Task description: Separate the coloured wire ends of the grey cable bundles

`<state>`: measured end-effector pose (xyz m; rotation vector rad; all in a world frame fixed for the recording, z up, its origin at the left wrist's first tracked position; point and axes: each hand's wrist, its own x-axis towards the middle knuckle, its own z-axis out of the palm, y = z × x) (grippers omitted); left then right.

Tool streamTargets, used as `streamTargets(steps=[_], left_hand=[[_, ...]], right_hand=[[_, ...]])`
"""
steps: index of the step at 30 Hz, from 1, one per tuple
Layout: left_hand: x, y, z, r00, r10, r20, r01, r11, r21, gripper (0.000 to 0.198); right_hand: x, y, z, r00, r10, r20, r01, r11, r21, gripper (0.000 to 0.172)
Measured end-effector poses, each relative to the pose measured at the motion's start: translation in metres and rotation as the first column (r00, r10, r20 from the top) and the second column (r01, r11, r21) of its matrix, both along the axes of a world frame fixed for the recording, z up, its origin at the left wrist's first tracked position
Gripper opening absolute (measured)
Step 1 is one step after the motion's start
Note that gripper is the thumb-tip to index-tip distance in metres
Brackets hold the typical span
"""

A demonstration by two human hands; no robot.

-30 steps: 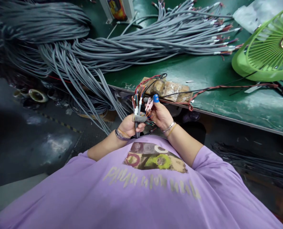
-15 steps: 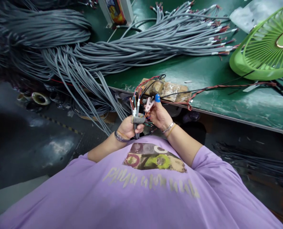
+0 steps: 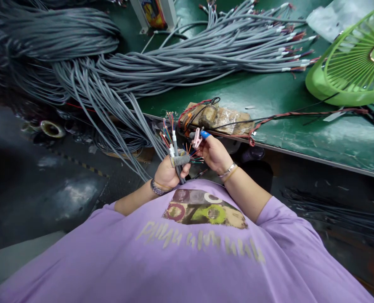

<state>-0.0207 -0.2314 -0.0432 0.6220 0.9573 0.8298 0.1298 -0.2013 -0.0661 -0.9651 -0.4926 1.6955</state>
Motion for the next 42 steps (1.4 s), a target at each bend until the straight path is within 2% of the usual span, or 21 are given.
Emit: streamTargets(steps=[3, 5, 10, 15, 27, 32, 36, 39, 42], left_hand=[[0.004, 0.002, -0.001, 1.000, 0.003, 0.001, -0.003, 1.000, 0.011, 0.037], [0.005, 0.003, -0.002, 1.000, -0.001, -0.001, 0.001, 1.000, 0.008, 0.037], [0.007, 0.004, -0.006, 1.000, -0.006, -0.010, 0.006, 1.000, 0.005, 0.036], [0.008, 0.003, -0.007, 1.000, -0.012, -0.016, 0.013, 1.000, 0.011, 0.036], [0.002, -0.003, -0.008, 0.999, 0.006, -0.043, -0.007, 1.000, -0.014, 0.036], [-0.001, -0.010, -0.007, 0.999, 0.002, -0.051, 0.000, 0.999, 0.048, 0.033], [0.002, -0.009, -0.002, 0.999, 0.032, -0.041, -0.030, 0.998, 0.056, 0.034], [0.006, -0.007, 0.002, 0.997, 0.066, -0.044, -0.064, 0.997, 0.039, 0.036], [0.010, -0.005, 0.003, 0.996, 0.086, -0.031, -0.085, 0.996, 0.026, 0.036]], right_hand=[[-0.002, -0.004, -0.004, 0.967, -0.165, 0.194, 0.140, 0.981, 0.135, 0.044], [-0.003, -0.004, -0.005, 0.948, -0.203, 0.245, 0.162, 0.971, 0.177, 0.050], [-0.007, 0.004, -0.004, 0.998, -0.036, 0.050, 0.033, 0.998, 0.050, 0.062], [-0.008, 0.008, -0.004, 0.996, -0.078, -0.049, 0.079, 0.997, 0.018, 0.057], [-0.003, 0.004, 0.000, 0.990, -0.052, -0.128, 0.043, 0.997, -0.072, 0.053], [0.001, 0.002, 0.005, 0.988, -0.024, -0.156, 0.010, 0.996, -0.089, 0.044], [0.002, 0.000, 0.007, 0.994, 0.003, -0.110, -0.010, 0.998, -0.058, 0.035], [0.001, -0.001, 0.005, 0.996, 0.002, -0.087, -0.002, 1.000, 0.000, 0.040], [-0.003, 0.001, 0.000, 0.994, -0.029, -0.108, 0.030, 1.000, 0.002, 0.046]])
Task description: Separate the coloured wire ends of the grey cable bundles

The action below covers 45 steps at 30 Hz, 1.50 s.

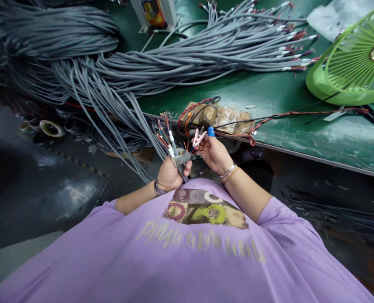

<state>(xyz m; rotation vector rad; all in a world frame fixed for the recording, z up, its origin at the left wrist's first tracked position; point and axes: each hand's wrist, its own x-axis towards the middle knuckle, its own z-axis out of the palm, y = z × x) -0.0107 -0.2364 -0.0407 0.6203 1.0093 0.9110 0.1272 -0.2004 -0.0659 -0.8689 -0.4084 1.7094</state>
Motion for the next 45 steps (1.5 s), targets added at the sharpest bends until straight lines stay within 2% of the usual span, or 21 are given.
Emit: streamTargets(steps=[8, 14, 20, 28, 34, 37, 41, 45], left_hand=[[0.003, 0.003, -0.007, 0.999, 0.032, -0.013, -0.033, 0.999, -0.023, 0.032], [0.002, 0.000, -0.008, 0.999, -0.007, -0.041, 0.007, 1.000, -0.009, 0.035], [0.003, 0.000, -0.006, 0.997, 0.003, -0.078, -0.007, 0.998, -0.059, 0.035], [0.000, -0.006, -0.008, 0.998, -0.017, -0.055, 0.016, 1.000, -0.027, 0.036], [-0.005, -0.011, -0.006, 0.999, 0.046, 0.010, -0.046, 0.999, -0.009, 0.036], [-0.003, -0.010, -0.003, 0.999, 0.052, 0.008, -0.052, 0.999, -0.013, 0.037], [0.001, -0.008, -0.001, 0.997, 0.072, 0.016, -0.072, 0.997, 0.012, 0.038], [0.005, -0.006, -0.001, 0.997, 0.081, 0.007, -0.081, 0.997, 0.020, 0.037]], right_hand=[[-0.005, 0.009, -0.006, 1.000, -0.017, -0.020, 0.016, 0.999, -0.039, 0.051], [-0.006, 0.008, -0.001, 0.998, -0.042, -0.057, 0.039, 0.998, -0.046, 0.046], [-0.007, 0.006, 0.000, 0.997, -0.045, -0.067, 0.040, 0.996, -0.078, 0.046], [-0.001, 0.003, -0.008, 0.994, 0.029, -0.102, -0.030, 0.999, -0.011, 0.053], [0.006, -0.003, 0.001, 0.995, 0.084, -0.059, -0.087, 0.995, -0.045, 0.056], [0.007, -0.003, 0.006, 0.994, 0.106, -0.010, -0.106, 0.993, -0.054, 0.052], [0.004, -0.001, 0.008, 0.998, 0.036, 0.044, -0.036, 0.999, 0.000, 0.037], [0.001, 0.000, 0.005, 0.999, -0.020, 0.032, 0.021, 1.000, -0.020, 0.042]])
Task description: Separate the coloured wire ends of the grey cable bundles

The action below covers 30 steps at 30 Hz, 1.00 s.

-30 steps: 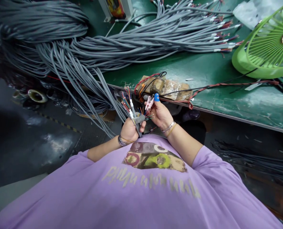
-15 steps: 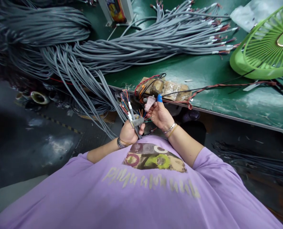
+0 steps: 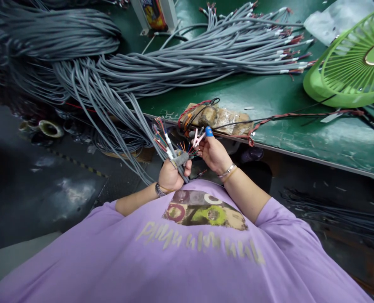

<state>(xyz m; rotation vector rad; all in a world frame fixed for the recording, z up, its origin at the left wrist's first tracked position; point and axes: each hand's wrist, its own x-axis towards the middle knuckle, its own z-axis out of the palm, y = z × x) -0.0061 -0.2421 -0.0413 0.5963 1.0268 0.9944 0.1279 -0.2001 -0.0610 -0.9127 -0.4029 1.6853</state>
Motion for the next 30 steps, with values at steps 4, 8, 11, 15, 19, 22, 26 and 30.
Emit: streamTargets(steps=[4, 8, 11, 15, 19, 22, 26, 30], left_hand=[[0.002, 0.002, -0.002, 1.000, 0.013, -0.028, -0.013, 1.000, -0.002, 0.037], [0.003, 0.003, -0.006, 0.999, 0.022, -0.027, -0.022, 1.000, 0.013, 0.038], [0.003, 0.004, -0.008, 0.999, 0.026, -0.034, -0.025, 1.000, 0.019, 0.038], [0.003, 0.002, -0.009, 0.999, 0.017, -0.051, -0.015, 0.999, 0.030, 0.036], [0.003, 0.000, -0.008, 0.997, 0.006, -0.072, -0.004, 0.999, 0.038, 0.036], [0.003, 0.000, -0.006, 0.996, 0.022, -0.085, -0.019, 0.999, 0.037, 0.037], [0.002, 0.000, -0.004, 0.995, 0.037, -0.092, -0.034, 0.999, 0.033, 0.039], [0.003, 0.000, -0.005, 0.997, 0.019, -0.070, -0.015, 0.999, 0.047, 0.037]], right_hand=[[-0.002, 0.006, -0.007, 0.999, 0.016, -0.052, -0.016, 1.000, -0.006, 0.049], [-0.004, 0.011, -0.011, 0.989, -0.002, -0.148, -0.006, 0.999, -0.048, 0.046], [-0.006, 0.013, -0.011, 0.983, -0.042, -0.176, 0.028, 0.996, -0.081, 0.041], [-0.008, 0.013, -0.009, 0.985, -0.061, -0.163, 0.048, 0.996, -0.081, 0.039], [-0.007, 0.013, -0.011, 0.991, -0.049, -0.124, 0.045, 0.998, -0.033, 0.042], [-0.006, 0.013, -0.015, 0.994, -0.038, -0.101, 0.040, 0.999, 0.021, 0.043], [-0.006, 0.014, -0.017, 0.994, -0.047, -0.099, 0.050, 0.998, 0.024, 0.043], [-0.007, 0.013, -0.014, 0.994, -0.042, -0.098, 0.042, 0.999, 0.000, 0.043]])
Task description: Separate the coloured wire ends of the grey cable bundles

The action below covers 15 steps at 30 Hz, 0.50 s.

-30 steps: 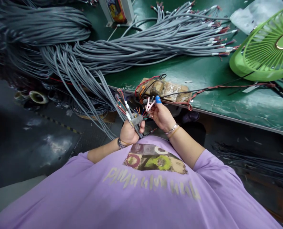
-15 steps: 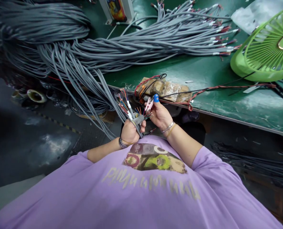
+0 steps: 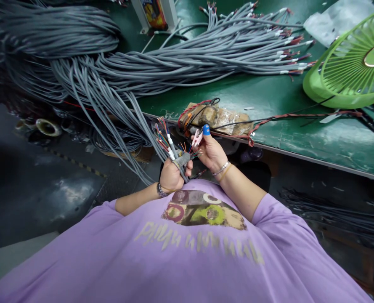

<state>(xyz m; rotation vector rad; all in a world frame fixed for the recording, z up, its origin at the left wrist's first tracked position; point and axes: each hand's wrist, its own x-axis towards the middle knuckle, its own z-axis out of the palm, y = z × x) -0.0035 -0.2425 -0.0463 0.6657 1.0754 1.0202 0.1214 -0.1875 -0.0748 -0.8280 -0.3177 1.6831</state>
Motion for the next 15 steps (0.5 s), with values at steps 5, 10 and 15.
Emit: streamTargets(steps=[5, 10, 15], left_hand=[[0.0016, 0.0012, -0.0044, 1.000, 0.002, -0.012, -0.002, 1.000, -0.002, 0.039], [0.0017, 0.0009, -0.0089, 1.000, -0.007, -0.030, 0.007, 1.000, -0.001, 0.040], [0.0016, -0.0007, -0.0053, 1.000, 0.002, -0.020, -0.002, 1.000, -0.006, 0.040]], right_hand=[[-0.0007, -0.0004, 0.0021, 1.000, 0.006, -0.019, -0.006, 1.000, -0.004, 0.042], [-0.0015, -0.0003, 0.0013, 0.999, -0.021, -0.050, 0.019, 0.999, -0.042, 0.039], [-0.0019, -0.0037, 0.0011, 0.994, 0.036, -0.104, -0.039, 0.999, -0.028, 0.047]])
